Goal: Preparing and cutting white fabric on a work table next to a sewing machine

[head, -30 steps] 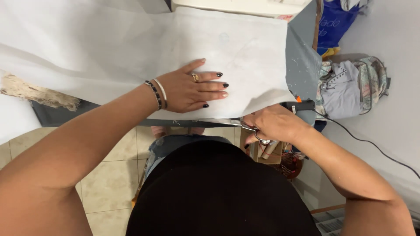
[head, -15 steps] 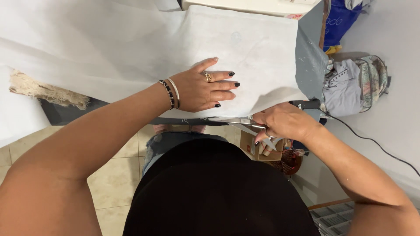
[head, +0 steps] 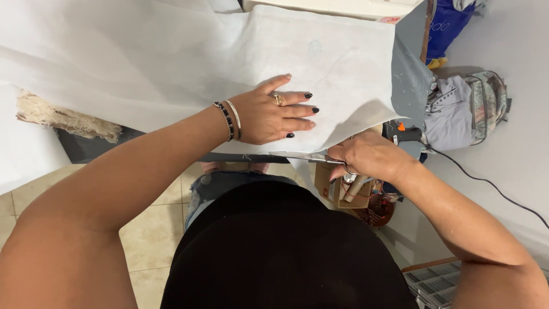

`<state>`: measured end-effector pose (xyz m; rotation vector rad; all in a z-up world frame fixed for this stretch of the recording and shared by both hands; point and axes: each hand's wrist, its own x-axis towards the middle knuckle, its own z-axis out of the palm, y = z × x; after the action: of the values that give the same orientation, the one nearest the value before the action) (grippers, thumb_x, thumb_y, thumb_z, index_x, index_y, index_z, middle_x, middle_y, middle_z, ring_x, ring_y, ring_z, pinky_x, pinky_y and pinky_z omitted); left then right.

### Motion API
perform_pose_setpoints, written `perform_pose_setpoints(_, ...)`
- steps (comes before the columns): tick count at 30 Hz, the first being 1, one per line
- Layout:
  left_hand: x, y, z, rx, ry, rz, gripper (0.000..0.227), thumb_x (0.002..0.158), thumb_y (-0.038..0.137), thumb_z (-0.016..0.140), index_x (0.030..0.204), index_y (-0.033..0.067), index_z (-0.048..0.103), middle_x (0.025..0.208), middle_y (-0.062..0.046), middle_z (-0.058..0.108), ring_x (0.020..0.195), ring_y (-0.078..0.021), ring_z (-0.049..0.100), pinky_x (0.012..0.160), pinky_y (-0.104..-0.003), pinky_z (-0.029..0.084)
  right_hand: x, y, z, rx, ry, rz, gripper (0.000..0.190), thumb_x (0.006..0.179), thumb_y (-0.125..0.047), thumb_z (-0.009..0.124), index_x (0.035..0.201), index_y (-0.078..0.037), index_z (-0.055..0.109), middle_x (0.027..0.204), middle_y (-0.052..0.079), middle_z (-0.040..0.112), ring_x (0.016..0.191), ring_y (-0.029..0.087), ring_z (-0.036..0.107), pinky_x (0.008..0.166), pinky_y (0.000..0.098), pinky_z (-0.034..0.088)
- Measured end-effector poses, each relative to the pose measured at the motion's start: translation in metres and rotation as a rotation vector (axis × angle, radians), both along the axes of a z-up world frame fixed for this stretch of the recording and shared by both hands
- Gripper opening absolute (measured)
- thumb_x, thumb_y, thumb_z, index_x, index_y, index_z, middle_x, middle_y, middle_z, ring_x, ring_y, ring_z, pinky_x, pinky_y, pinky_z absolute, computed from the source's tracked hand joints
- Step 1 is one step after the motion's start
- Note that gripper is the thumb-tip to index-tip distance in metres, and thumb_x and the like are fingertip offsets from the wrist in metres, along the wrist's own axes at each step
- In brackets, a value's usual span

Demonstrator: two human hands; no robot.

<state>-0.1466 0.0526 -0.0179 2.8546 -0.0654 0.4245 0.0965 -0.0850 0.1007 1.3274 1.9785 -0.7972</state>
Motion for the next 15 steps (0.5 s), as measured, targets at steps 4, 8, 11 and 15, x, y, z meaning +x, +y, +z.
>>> perform_pose_setpoints(4, 0.003, 0.0, -0.004, -0.019, 0.009, 0.009, 0.046, 0.107, 0.04, 0.045, 0.152, 0.0345, 0.047, 0.166, 0.01, 0.036, 0.156, -0.0163, 0.022, 0.125, -0.056, 0.001, -0.017, 0.007, 0.019, -0.107, -0.02, -0.162, 0.043, 0.085, -0.058, 0.066, 0.095, -0.016, 0.072, 0.058, -0.002, 0.063, 0.058, 0.016, 0.066, 0.073, 0.0303, 0.058)
perform_pose_setpoints(8, 0.002, -0.001, 0.0, -0.041, 0.062, 0.003, 0.047, 0.107, 0.04, 0.043, 0.154, 0.0358, 0.044, 0.167, 0.012, 0.033, 0.157, -0.0159, 0.019, 0.125, -0.055, -0.001, -0.034, 0.017, 0.033, -0.147, -0.028, -0.144, 0.047, 0.082, -0.061, 0.072, 0.096, -0.016, 0.071, 0.055, -0.002, 0.062, 0.056, 0.017, 0.065, 0.072, 0.0294, 0.059)
perform_pose_setpoints(11, 0.002, -0.001, 0.002, -0.048, 0.071, 0.001, 0.047, 0.108, 0.042, 0.041, 0.155, 0.0365, 0.043, 0.166, 0.012, 0.034, 0.157, -0.0155, 0.019, 0.125, -0.055, -0.002, -0.036, 0.019, 0.028, -0.152, -0.038, -0.17, 0.05, 0.08, -0.062, 0.072, 0.102, -0.017, 0.071, 0.055, -0.003, 0.062, 0.055, 0.016, 0.064, 0.074, 0.0313, 0.06)
perform_pose_setpoints(15, 0.001, -0.001, 0.002, -0.035, 0.065, 0.0, 0.049, 0.106, 0.045, 0.042, 0.155, 0.0359, 0.042, 0.167, 0.011, 0.033, 0.157, -0.0165, 0.018, 0.126, -0.056, -0.002, -0.029, 0.013, 0.014, -0.114, 0.007, -0.161, 0.045, 0.082, -0.057, 0.07, 0.099, -0.016, 0.07, 0.058, -0.002, 0.062, 0.058, 0.016, 0.067, 0.073, 0.0295, 0.058)
